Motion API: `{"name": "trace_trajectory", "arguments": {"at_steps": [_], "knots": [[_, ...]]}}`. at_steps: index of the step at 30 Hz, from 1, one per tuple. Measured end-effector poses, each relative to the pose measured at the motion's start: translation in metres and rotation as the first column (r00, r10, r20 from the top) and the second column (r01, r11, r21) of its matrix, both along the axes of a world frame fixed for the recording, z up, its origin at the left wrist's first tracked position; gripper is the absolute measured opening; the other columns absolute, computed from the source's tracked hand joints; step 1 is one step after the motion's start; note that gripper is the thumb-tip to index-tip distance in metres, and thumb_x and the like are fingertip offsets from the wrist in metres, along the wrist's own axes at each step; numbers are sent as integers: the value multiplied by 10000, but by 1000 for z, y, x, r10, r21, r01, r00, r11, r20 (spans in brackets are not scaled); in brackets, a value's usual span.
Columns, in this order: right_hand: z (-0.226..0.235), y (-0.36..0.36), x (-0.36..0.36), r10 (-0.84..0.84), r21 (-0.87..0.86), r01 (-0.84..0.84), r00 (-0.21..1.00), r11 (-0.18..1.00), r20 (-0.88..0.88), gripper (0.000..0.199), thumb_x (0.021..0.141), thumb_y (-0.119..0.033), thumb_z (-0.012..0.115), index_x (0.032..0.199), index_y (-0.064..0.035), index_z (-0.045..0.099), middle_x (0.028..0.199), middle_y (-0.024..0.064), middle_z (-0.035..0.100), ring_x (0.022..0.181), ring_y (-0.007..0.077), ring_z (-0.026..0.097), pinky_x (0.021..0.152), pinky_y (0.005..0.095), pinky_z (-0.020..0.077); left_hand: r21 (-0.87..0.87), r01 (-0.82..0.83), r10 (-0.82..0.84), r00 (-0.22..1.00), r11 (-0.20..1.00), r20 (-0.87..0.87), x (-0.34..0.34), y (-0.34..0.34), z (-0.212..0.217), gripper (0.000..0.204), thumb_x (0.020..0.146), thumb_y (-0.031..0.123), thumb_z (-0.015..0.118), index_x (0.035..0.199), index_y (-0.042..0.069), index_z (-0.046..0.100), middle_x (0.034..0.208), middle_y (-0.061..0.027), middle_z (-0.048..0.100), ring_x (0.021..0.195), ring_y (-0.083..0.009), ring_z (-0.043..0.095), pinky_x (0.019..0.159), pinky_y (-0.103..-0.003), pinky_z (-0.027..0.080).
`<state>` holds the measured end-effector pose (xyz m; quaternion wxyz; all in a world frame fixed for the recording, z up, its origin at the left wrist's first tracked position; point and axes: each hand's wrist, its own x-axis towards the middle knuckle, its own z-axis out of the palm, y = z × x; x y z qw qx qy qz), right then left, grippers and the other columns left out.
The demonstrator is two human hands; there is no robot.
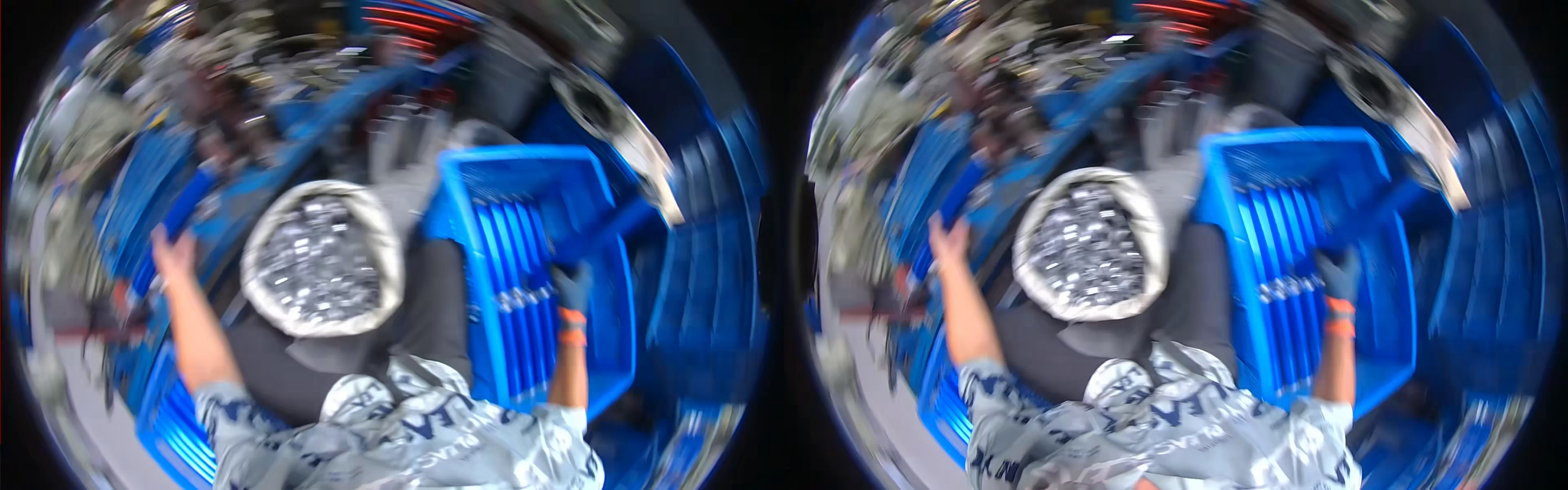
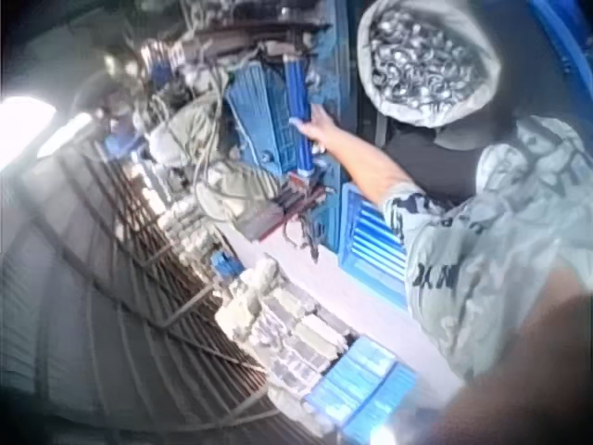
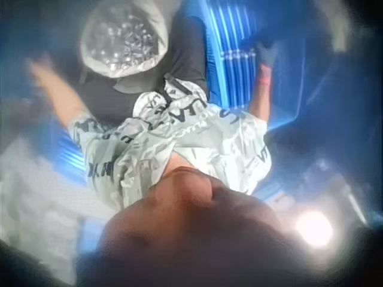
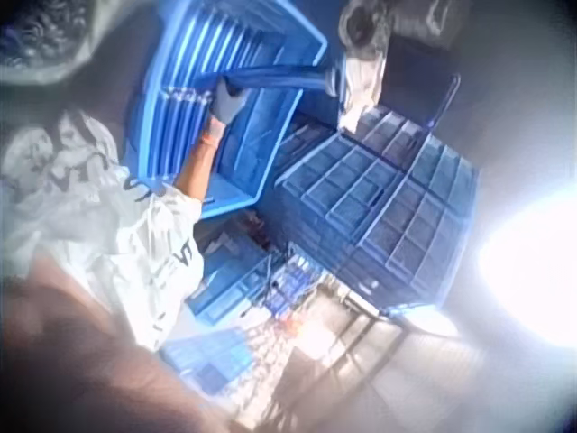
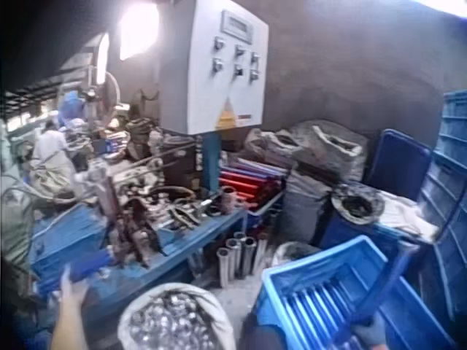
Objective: Assembling blue metal tubes by manually attaching metal caps to the ends and organizing them into a crate.
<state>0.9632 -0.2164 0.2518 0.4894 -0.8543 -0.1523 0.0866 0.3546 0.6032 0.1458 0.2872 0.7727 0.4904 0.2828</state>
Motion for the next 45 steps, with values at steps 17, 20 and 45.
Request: {"name": "trace_trajectory", "arguments": {"at_steps": [17, 20, 45], "knots": [[-343, 22, 36, -50, -398, -44, 974, 916, -221, 988, 955, -330, 919, 1785, -73, 450, 1544, 342, 676, 1430, 494, 683, 1208, 556, 542, -605, -375, 658, 667, 702, 349, -87, -207, 24, 662, 1162, 450, 743, 1656, 38, 589, 1588, -133, 716, 1436, -268, 724, 1142, -398, 594], [-373, 21, 25, -1, -376, -90, 972, 922, -235, 999, 980, -419, 883, 1819, -162, 405, 1622, 300, 633, 1498, 483, 630, 1243, 548, 516, -573, -454, 680, 681, 683, 271, -110, -245, 22, 628, 1161, 438, 740, 1644, 56, 611, 1568, -124, 727, 1375, -252, 752, 1041, -360, 614], [-446, 64, -12, 182, 92, -164, 951, 982, -251, 815, 994, -34, 860, 1736, -5, 525, 1544, 238, 732, 1438, 326, 703, 1233, 427, 528, 17, -417, 408, 895, 909, 180, -168, -357, -33, 416, 1148, 231, 803, 1404, -79, 695, 1243, -128, 788, 1127, -173, 745, 1050, -326, 598]]}}
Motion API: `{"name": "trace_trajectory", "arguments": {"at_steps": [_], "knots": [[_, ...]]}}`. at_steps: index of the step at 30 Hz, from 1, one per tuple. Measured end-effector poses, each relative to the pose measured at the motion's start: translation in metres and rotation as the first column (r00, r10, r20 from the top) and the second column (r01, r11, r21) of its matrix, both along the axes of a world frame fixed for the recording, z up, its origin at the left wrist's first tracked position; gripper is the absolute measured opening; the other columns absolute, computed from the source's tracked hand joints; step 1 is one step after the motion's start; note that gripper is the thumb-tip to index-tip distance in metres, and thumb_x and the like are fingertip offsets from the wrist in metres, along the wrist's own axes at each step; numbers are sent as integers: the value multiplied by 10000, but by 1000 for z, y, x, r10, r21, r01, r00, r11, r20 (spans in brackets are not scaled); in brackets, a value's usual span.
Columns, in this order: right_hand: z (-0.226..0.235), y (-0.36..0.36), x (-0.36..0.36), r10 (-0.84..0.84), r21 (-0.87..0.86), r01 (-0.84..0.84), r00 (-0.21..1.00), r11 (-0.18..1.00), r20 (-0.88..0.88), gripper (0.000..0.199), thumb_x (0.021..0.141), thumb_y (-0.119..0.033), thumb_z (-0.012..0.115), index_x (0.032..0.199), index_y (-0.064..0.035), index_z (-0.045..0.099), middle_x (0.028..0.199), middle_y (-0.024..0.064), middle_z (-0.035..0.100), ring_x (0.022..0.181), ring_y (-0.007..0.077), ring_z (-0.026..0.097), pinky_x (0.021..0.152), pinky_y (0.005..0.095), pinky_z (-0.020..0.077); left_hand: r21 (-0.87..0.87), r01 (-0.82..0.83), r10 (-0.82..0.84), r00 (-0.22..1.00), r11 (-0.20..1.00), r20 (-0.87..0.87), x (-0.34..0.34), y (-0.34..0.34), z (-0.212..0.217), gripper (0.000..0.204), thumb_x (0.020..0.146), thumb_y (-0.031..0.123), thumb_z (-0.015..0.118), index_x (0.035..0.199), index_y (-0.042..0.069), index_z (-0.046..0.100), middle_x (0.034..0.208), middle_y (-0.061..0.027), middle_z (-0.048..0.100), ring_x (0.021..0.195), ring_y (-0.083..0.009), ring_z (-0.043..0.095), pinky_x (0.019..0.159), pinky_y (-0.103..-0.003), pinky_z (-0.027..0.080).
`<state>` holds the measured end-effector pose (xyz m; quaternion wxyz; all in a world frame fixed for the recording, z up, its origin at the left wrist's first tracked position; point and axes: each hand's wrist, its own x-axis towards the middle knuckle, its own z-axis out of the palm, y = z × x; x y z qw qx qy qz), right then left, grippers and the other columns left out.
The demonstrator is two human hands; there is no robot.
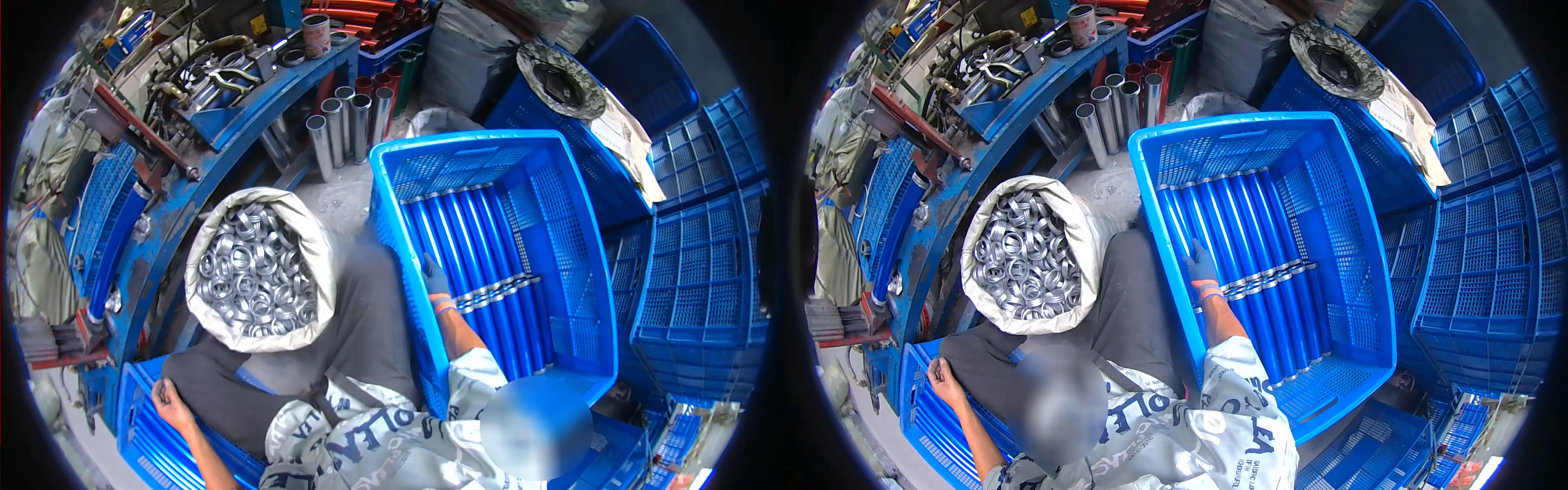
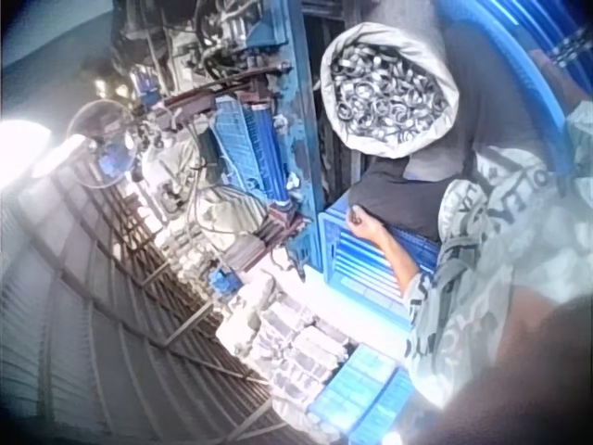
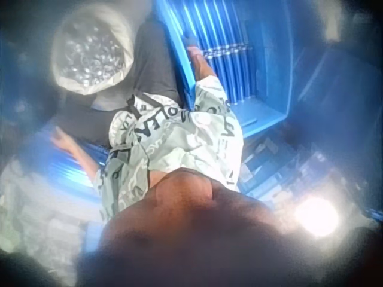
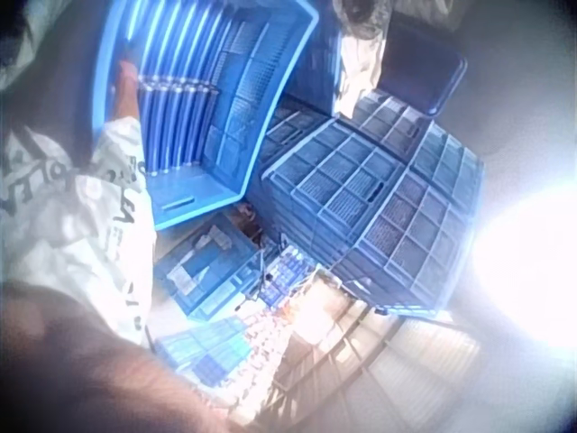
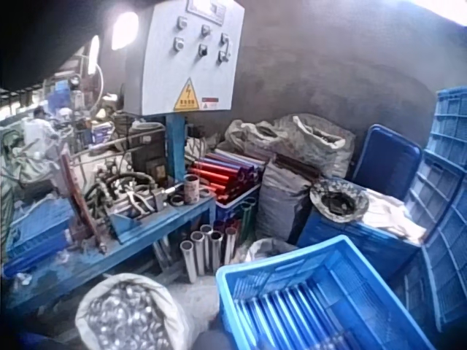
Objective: Assembling blue metal tubes by manually attaching metal caps to the ends and organizing them into a crate.
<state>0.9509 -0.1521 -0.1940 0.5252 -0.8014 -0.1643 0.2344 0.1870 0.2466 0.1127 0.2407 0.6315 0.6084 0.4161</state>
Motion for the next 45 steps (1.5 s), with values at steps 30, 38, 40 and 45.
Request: {"name": "trace_trajectory", "arguments": {"at_steps": [30, 38, 40, 45], "knots": [[452, 238, 11, 892, -743, -631, 175, -223, -417, 557, 1131, -422, 633, 1468, 20, 672, 1325, 275, 786, 1043, 495, 800, 928, 571, 618, -474, 43, -290, 837, 879, -463, 102, -35, 220, 645, 1016, 401, 777, 1537, 48, 636, 1704, -251, 529, 1631, -410, 478, 1363, -715, 276], [631, 398, -120, 684, -320, -917, 393, 240, -614, 388, 1114, -330, 772, 1174, 47, 836, 1105, 138, 857, 925, 239, 785, 775, 406, 628, -770, -453, 422, 867, 448, -265, 122, -235, 353, 506, 1018, 464, 770, 1407, 143, 732, 1270, -199, 802, 1240, -450, 769, 1048, -583, 620], [630, 401, -120, 867, -225, -962, 242, 156, -436, 439, 1113, -385, 772, 1297, 6, 848, 1077, 95, 850, 783, 158, 748, 608, 310, 534, -602, -645, 570, 743, 471, -350, 123, -315, 341, 382, 1010, 421, 766, 1205, 93, 757, 1118, -184, 828, 1084, -437, 807, 903, -584, 633], [686, 412, -191, 853, -9, -978, -179, -210, -490, 786, 1119, -236, 798, 1788, -13, 451, 1528, 130, 739, 1149, 178, 725, 952, 322, 614, -787, -613, 634, 585, -62, -505, 274, -563, 378, 493, 1009, 414, 768, 1385, 99, 812, 1320, -263, 815, 1159, -458, 808, 1007, -556, 640]]}}
